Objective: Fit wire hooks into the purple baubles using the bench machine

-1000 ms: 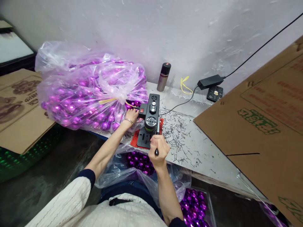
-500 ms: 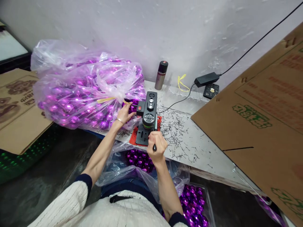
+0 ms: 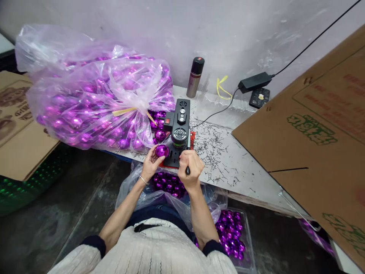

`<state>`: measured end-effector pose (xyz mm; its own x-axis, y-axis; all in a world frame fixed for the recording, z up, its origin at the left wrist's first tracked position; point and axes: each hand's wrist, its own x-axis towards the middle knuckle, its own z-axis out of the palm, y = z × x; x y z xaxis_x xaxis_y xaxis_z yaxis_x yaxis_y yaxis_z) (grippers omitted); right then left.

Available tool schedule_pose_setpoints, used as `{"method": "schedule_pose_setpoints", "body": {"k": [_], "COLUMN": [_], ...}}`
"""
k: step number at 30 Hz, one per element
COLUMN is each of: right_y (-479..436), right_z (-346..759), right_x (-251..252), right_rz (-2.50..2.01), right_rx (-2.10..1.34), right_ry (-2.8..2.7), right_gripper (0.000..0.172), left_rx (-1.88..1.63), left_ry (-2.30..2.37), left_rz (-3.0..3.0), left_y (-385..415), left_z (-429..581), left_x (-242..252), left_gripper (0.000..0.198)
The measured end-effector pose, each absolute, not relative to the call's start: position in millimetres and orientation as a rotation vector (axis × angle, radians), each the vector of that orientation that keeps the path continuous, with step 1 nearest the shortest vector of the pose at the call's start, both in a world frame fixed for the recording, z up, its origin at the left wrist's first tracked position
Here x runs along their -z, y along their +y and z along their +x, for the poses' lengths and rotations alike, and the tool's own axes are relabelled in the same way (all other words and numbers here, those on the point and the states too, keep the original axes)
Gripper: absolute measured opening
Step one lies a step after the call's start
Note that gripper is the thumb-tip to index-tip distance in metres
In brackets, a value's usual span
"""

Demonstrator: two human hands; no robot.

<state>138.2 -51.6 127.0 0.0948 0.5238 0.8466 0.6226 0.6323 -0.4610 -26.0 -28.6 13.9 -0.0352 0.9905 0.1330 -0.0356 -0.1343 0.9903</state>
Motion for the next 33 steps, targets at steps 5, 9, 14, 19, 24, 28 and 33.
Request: {"method": "schedule_pose_setpoints", "body": {"k": [5, 9, 14, 19, 24, 28, 33], "right_y": [-52.3, -53.1, -54.0, -53.5, -53.3, -54.0, -54.1], "right_z": [138.3, 138.8, 139.0, 139.3, 139.9, 140.4, 141.7], "right_x": [-130.6, -130.9, -129.1, -126.7, -124.3, -124.0, -122.6], "right_rz": [-0.995, -1.002, -0.993, -0.987, -0.978, -0.986, -0.989], "right_rx": [0.099, 0.101, 0.085, 0.078, 0.066, 0.059, 0.063], "right_ry": [-1.564, -1.577, -1.577, -1.568, -1.566, -1.570, -1.576], "right_gripper": [0.027, 0.026, 0.026, 0.026, 0.025, 0.025, 0.024], "left_rx": [-1.311, -1.193, -1.101, -1.055, -1.031, -0.993, -0.983], "left_ry": [1.377, 1.531, 1.544, 1.495, 1.383, 1.324, 1.262], "left_rz": [1.459, 1.744, 1.982, 2.130, 2.177, 2.131, 2.056], "left_y": [-17.7, -11.4, -8.2, -8.1, -4.3, 5.4, 11.1], "left_z": [-16.3, -15.8, -14.2, -8.3, -4.8, -4.8, -4.0], "left_x": [5.9, 11.5, 6.6, 0.3, -4.2, -9.9, -10.1], "left_gripper": [0.066, 0.065, 0.064, 0.061, 0.062, 0.063, 0.064]}}
